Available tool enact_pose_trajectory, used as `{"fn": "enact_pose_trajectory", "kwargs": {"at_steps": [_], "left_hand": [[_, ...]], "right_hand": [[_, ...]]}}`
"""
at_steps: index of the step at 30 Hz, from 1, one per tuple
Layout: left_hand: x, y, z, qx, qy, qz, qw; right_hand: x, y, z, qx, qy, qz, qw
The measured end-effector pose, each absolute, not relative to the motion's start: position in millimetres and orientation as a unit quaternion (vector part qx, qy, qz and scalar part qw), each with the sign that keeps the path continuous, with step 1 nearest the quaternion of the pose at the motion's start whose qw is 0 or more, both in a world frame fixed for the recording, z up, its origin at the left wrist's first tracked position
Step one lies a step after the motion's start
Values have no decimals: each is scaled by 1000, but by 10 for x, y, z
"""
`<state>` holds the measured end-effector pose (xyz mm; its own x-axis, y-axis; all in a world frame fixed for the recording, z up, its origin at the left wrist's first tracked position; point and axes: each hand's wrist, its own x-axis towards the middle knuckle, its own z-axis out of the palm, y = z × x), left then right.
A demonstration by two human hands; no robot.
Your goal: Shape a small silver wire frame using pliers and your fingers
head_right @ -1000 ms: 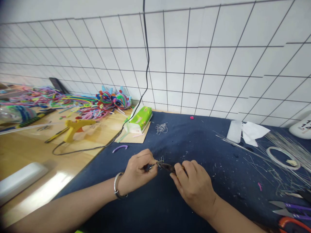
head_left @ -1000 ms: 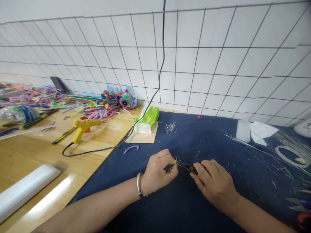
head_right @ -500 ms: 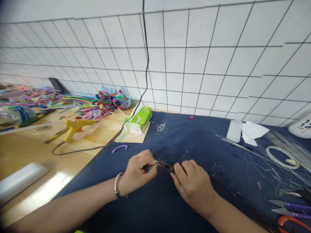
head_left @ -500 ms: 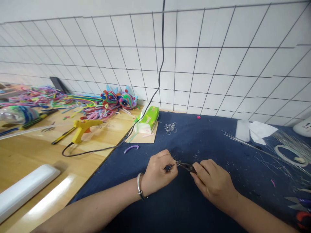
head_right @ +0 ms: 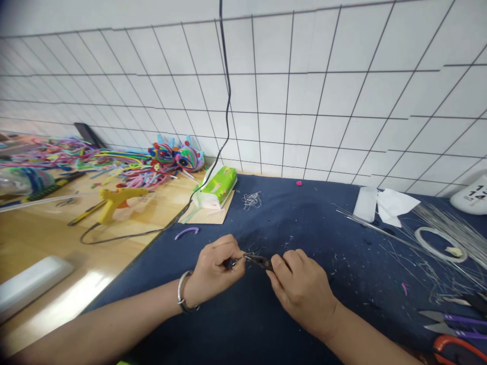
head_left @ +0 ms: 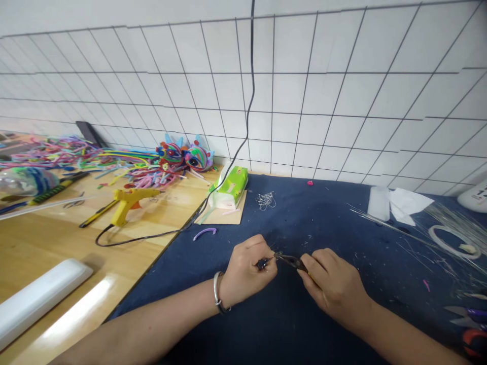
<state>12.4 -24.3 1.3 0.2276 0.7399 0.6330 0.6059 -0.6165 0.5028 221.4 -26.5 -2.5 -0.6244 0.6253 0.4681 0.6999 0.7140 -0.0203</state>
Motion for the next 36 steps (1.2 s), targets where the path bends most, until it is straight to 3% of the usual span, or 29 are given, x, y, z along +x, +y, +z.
{"fn": "enact_pose_trajectory", "kwargs": {"at_steps": [12,18,21,26,28,36], "left_hand": [[14,-209,17,793,390,467,-31],[29,-224,-16,796,378,473,-18],[40,-220,2,789,397,463,74],[31,-125,54,657,471,413,420],[22,-81,63,603,469,406,502],[17,-57,63,597,475,396,512]], "right_hand": [[2249,-214,0,-370,-883,-68,282],[2267,-236,1,-357,-889,-97,268],[2272,-231,11,-369,-890,-48,265],[2290,-167,63,-420,-857,146,262],[2304,-146,95,-432,-839,220,246],[2333,-123,142,-431,-828,286,219]]}}
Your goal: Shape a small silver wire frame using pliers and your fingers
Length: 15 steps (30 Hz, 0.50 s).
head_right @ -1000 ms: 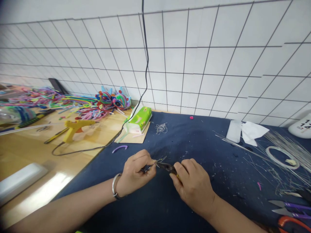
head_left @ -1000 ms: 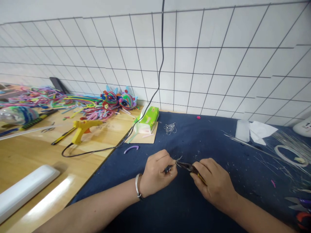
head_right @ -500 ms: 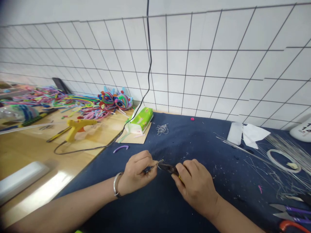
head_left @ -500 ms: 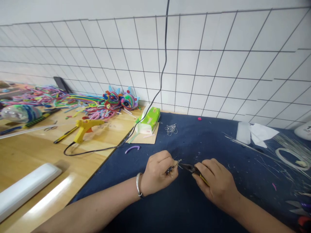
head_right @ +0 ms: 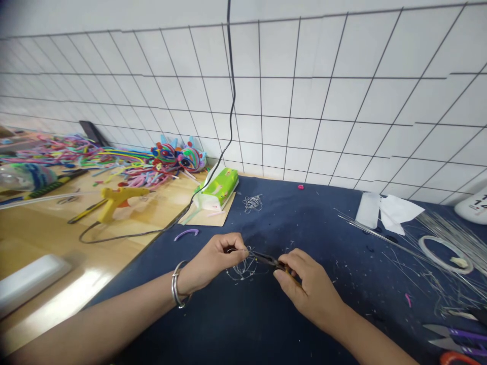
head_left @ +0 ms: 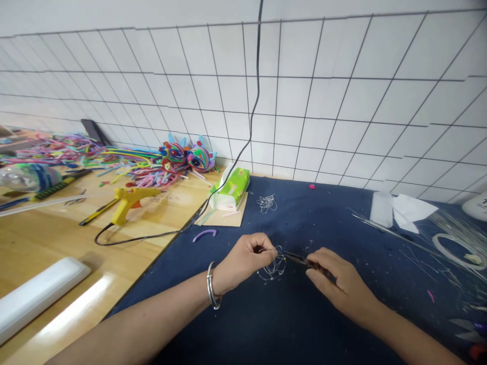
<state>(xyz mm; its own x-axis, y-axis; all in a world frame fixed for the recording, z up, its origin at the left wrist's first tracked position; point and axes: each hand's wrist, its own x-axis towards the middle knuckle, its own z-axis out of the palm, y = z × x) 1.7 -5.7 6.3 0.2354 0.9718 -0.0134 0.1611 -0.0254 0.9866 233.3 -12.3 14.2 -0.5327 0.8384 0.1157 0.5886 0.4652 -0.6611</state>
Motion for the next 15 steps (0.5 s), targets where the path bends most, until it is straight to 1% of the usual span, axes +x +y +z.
{"fn": "enact_pose_trajectory", "kwargs": {"at_steps": [7,15], "left_hand": [[23,-72,3,636,477,386,468],[-74,0,75,634,395,355,562]], "right_hand": [[2316,-142,94,-434,-843,243,204],[2359,-119,49,-445,-848,203,206]]}}
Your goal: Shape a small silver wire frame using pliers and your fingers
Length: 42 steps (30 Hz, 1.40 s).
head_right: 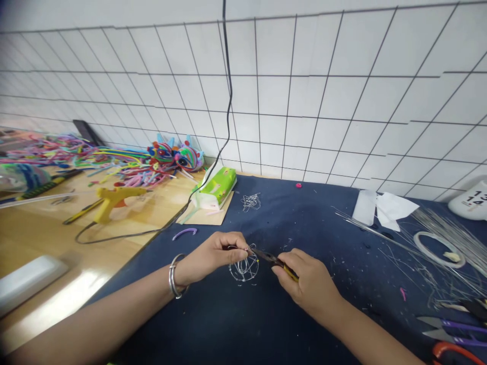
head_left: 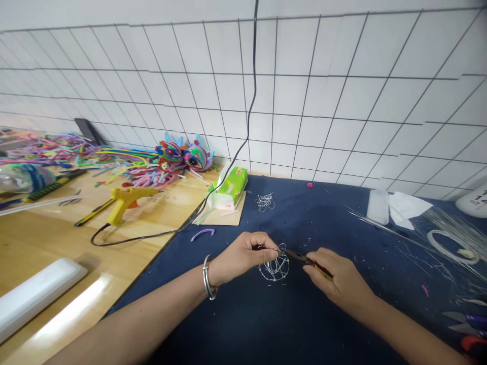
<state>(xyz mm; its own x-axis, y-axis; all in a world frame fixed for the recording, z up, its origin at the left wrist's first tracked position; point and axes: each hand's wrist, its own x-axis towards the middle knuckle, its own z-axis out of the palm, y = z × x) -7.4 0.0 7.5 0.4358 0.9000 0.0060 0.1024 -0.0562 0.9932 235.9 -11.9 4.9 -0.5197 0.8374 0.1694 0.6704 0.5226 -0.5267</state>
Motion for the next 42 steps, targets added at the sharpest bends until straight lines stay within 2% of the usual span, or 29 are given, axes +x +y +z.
{"fn": "enact_pose_trajectory", "kwargs": {"at_steps": [5,13,26,33,42], "left_hand": [[-116,43,91,643,368,341,579],[-138,31,124,656,387,336,553],[-132,19,126,641,402,300,581],[-109,17,120,641,402,306,578],[-115,21,127,646,406,298,574]], "right_hand": [[2371,-106,70,-449,-842,208,213],[2317,-95,221,-462,-808,308,198],[2317,-87,196,-464,-770,405,170],[2298,-101,165,-450,-790,376,179],[2298,-115,71,-447,-834,251,205]]}}
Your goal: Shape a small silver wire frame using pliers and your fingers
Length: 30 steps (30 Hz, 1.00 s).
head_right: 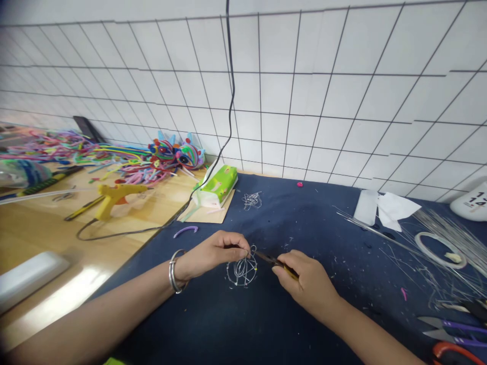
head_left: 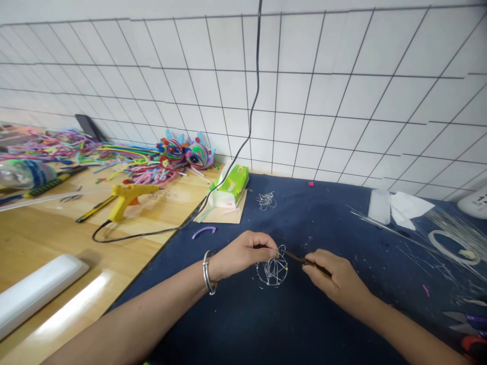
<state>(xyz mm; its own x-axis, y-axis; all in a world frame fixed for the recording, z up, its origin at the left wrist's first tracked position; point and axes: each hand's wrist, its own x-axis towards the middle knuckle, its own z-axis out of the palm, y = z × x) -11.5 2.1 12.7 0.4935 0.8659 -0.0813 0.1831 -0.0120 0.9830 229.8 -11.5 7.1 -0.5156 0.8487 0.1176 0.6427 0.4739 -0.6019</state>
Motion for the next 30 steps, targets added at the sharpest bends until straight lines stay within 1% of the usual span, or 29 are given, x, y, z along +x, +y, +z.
{"fn": "enact_pose_trajectory", "kwargs": {"at_steps": [6,9,12,16,30], "left_hand": [[-120,17,162,658,403,281,571],[-124,19,180,656,395,269,584],[-135,27,178,665,378,249,594],[-153,33,142,689,360,227,587],[-124,30,137,657,379,253,601]], "right_hand": [[2333,-104,-35,-412,-869,150,228],[2338,-104,-57,-394,-878,121,243],[2339,-105,-52,-397,-875,136,243],[2335,-108,-35,-410,-868,173,219],[2342,-110,-41,-425,-863,188,200]]}}
